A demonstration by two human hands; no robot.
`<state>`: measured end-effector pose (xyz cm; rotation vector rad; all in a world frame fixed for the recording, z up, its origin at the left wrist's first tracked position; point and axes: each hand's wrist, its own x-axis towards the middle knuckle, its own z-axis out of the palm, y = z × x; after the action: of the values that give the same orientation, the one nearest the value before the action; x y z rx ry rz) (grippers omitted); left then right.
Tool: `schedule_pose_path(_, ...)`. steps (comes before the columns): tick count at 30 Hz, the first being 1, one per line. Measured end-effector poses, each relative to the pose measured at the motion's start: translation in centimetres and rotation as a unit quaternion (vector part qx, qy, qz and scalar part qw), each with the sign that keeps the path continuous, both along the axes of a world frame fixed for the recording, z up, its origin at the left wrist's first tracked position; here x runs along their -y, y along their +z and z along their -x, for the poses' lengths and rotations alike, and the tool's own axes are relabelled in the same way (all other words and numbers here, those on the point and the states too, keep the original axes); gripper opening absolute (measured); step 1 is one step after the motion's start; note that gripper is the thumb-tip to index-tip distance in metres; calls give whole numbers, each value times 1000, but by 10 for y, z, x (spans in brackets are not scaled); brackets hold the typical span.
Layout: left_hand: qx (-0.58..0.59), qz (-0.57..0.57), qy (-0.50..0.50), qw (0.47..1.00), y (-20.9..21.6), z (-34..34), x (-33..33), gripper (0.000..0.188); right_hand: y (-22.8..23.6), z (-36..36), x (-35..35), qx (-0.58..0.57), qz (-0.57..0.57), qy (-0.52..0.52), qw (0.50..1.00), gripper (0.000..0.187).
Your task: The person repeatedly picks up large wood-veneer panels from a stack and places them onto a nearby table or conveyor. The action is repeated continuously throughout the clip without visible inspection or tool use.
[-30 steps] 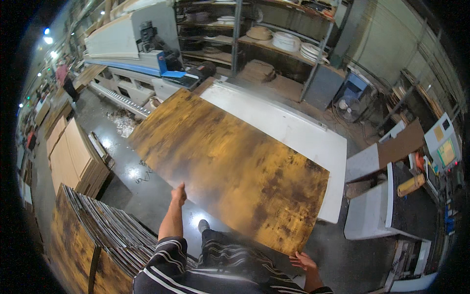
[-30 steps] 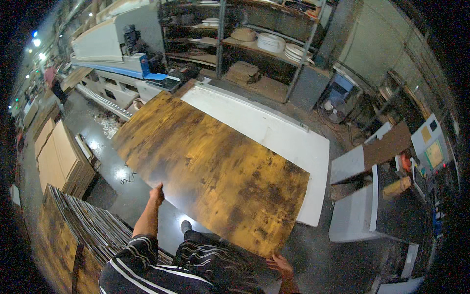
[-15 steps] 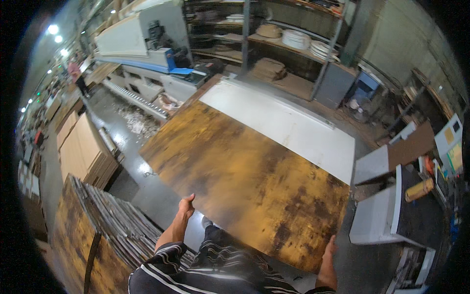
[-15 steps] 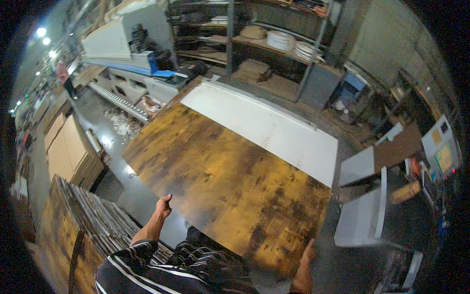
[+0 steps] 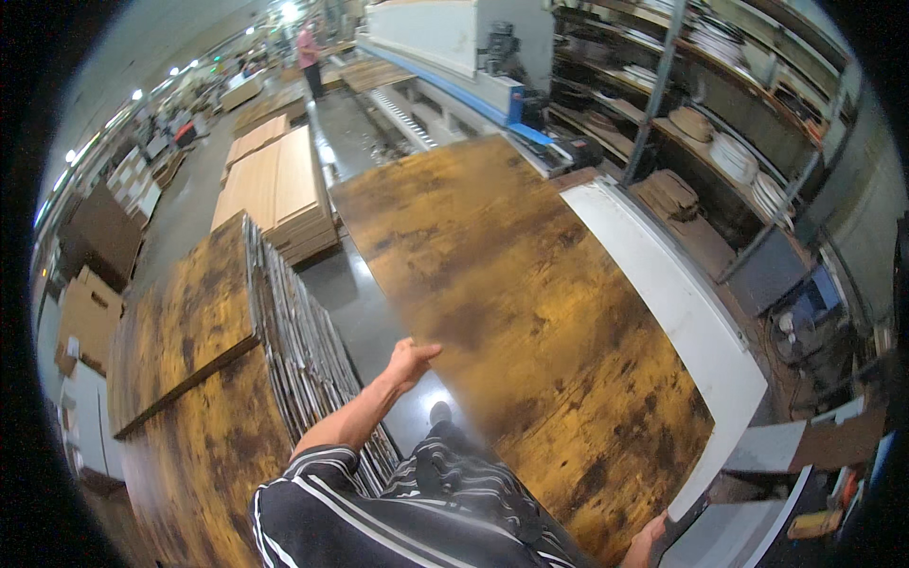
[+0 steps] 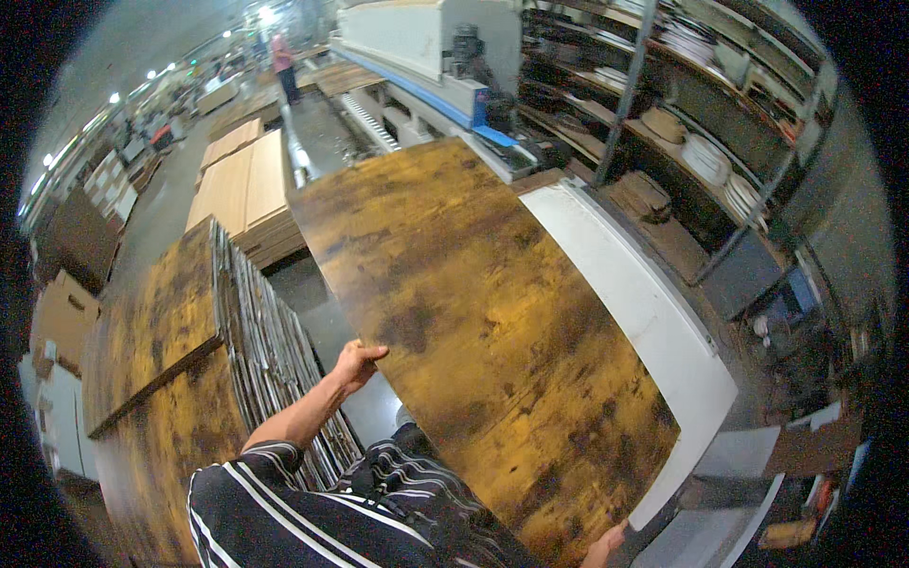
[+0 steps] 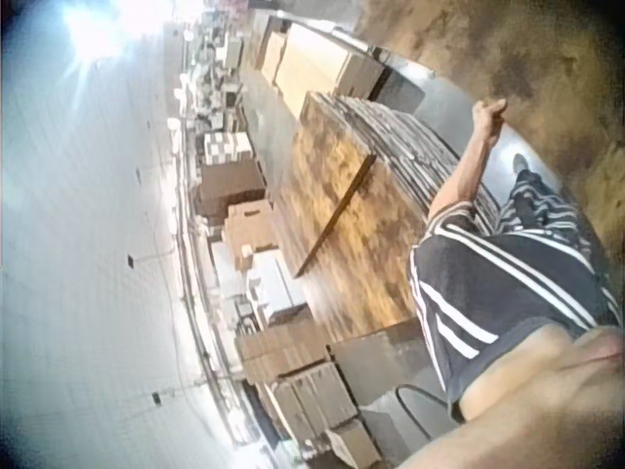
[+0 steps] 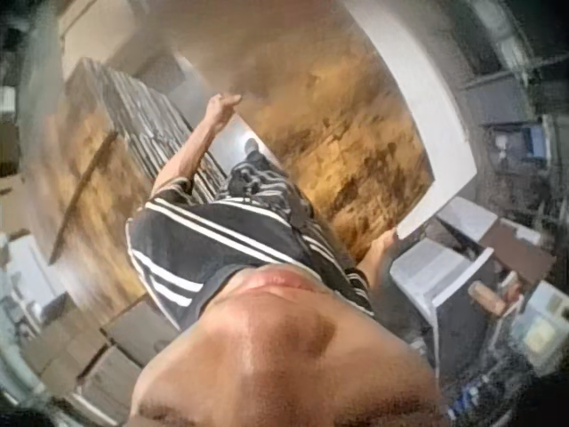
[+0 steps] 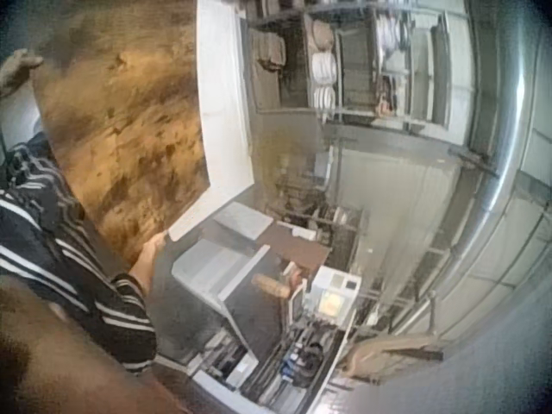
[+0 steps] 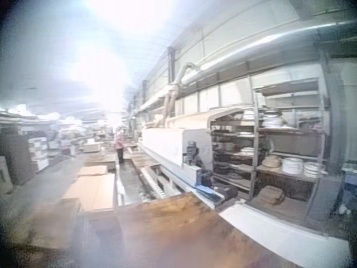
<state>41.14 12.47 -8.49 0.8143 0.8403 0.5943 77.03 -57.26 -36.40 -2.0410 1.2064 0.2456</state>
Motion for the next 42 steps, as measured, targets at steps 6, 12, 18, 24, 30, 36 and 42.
schedule_pose_path(6, 52, -71, 154, 984, 50, 69, -18, 13, 57, -54, -184, 81, -140, 165, 973, 84)
schedule_pose_path(12, -12, -110, 320, 941, 49, 200, 12, 23, 107, -56, -378, 60, -121, 313, 940, 72)
schedule_pose_path(18, 10, -104, 489, 866, 22, 290, 67, 24, 102, -70, -539, 9, -349, 501, 792, 73)
schedule_pose_path(24, -1, -39, 608, 793, 27, 316, 89, 15, 131, -34, -702, 59, -187, 604, 772, 40)
schedule_pose_path(30, 10, 5, 660, 751, 32, 359, 53, 34, 240, 25, -799, -1, -294, 648, 703, 29)
schedule_pose_path(36, -230, 95, 569, 784, 14, 452, -1, 39, 291, 117, -888, -65, -424, 741, 516, 27)
schedule_pose_path(42, -298, 64, 555, 774, 12, 441, -17, 25, 252, 257, -947, -130, -396, 757, 503, 77)
